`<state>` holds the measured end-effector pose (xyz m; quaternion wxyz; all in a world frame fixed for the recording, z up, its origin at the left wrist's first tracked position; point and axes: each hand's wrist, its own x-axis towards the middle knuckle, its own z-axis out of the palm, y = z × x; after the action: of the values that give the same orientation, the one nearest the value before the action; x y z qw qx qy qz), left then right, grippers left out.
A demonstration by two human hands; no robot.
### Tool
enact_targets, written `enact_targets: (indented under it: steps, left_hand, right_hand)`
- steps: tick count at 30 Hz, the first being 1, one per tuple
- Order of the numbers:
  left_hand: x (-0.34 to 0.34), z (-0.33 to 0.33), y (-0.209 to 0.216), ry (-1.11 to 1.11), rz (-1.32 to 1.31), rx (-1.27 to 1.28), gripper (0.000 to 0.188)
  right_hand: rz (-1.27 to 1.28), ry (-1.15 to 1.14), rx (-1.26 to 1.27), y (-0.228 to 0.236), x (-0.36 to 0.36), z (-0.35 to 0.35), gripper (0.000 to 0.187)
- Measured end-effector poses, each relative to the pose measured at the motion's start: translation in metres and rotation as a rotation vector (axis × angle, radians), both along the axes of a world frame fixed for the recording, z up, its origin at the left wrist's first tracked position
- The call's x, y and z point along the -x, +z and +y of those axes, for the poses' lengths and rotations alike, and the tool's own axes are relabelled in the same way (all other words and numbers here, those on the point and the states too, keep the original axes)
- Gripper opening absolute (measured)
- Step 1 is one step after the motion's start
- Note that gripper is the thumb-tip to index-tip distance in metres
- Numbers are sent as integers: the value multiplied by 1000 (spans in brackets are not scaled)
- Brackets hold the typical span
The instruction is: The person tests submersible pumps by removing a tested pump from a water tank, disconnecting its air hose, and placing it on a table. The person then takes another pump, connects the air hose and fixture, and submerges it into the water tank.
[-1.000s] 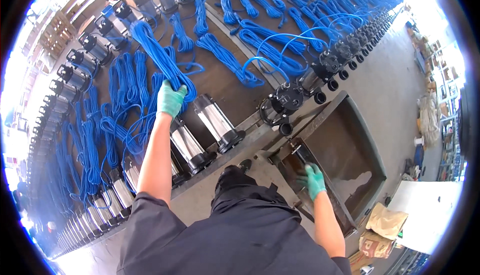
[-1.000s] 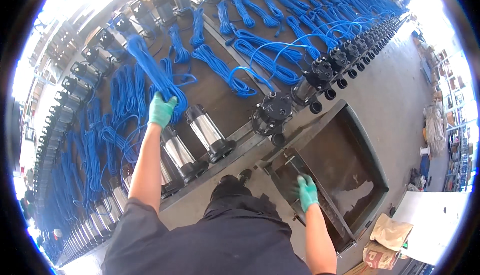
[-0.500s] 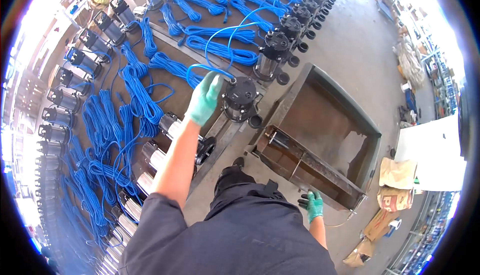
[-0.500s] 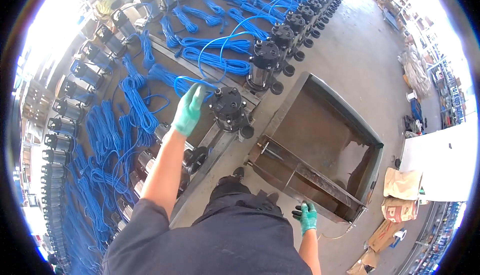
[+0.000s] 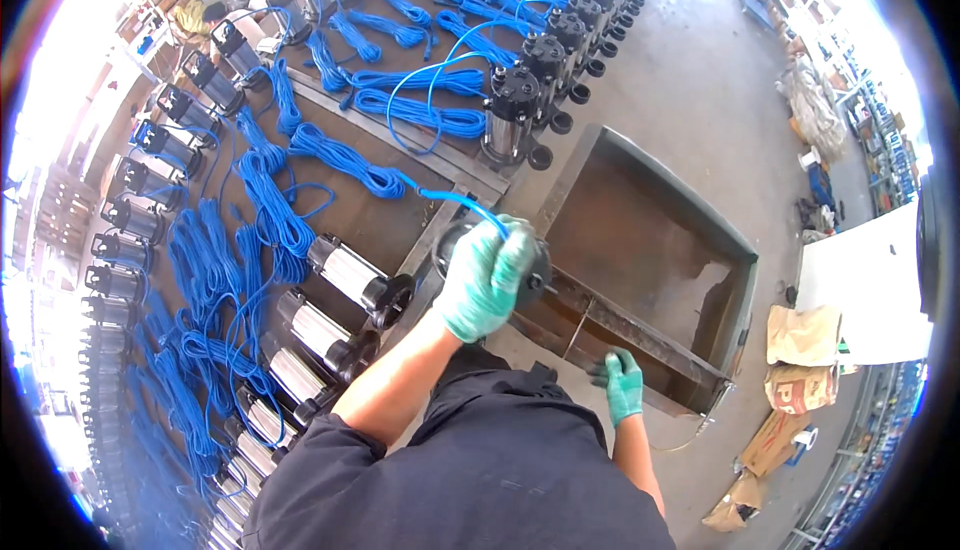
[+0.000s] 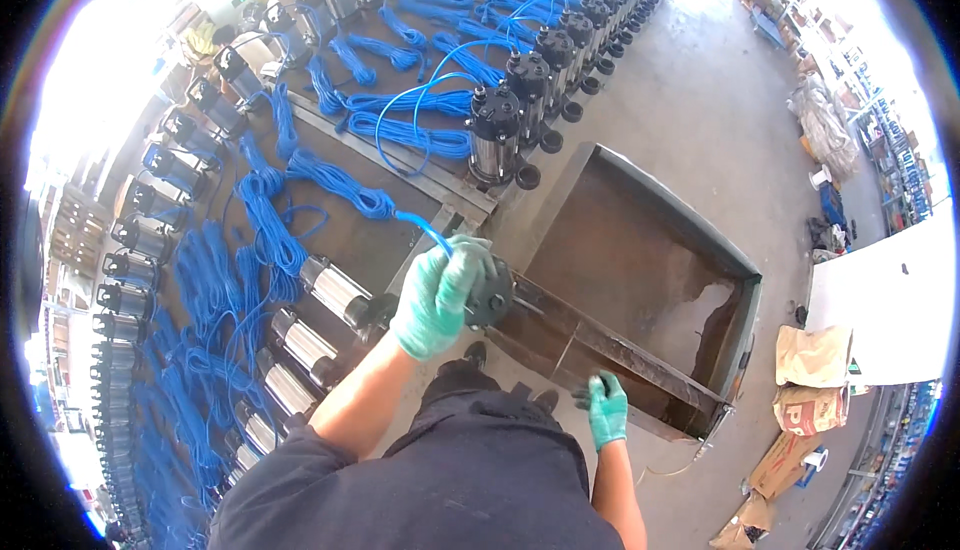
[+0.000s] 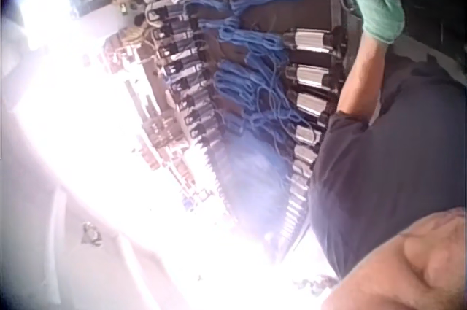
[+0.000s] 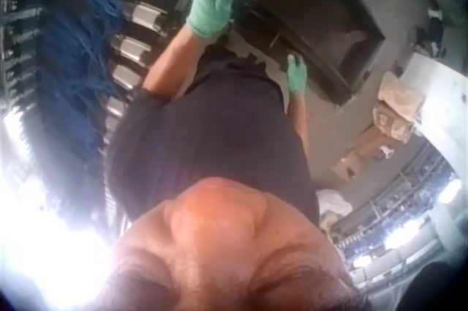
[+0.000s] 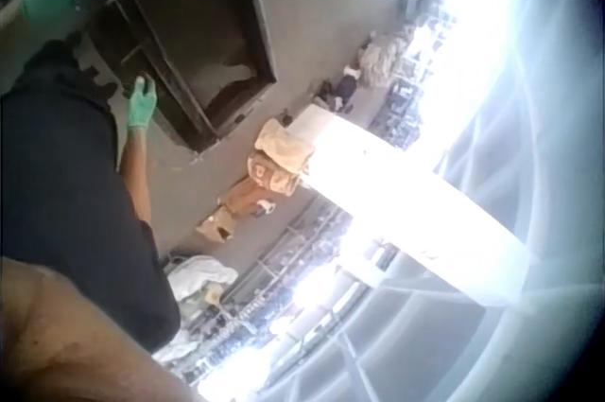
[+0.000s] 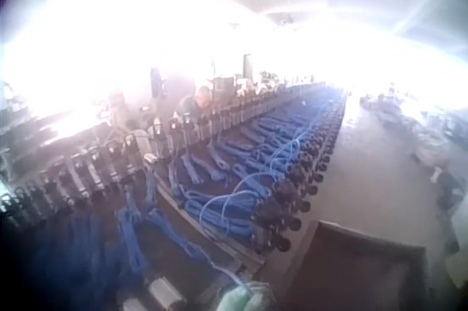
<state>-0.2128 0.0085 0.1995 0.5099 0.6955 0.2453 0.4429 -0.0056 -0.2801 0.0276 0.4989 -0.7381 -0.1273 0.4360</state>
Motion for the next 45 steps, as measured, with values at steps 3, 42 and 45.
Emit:
enact_targets:
  steps: [3, 42, 45]
  left_hand:
    - [-15, -34, 35, -108, 79, 137, 46]
    - [-46, -111, -223, -157, 728, 364, 27]
    - [-55, -117, -183, -206, 457, 282, 16]
  right_hand:
    - [-103, 253, -81, 1, 3, 25, 42]
    - [-455, -173, -28, 17, -82, -98, 55]
    - [-705, -335, 290, -47, -105, -177, 49]
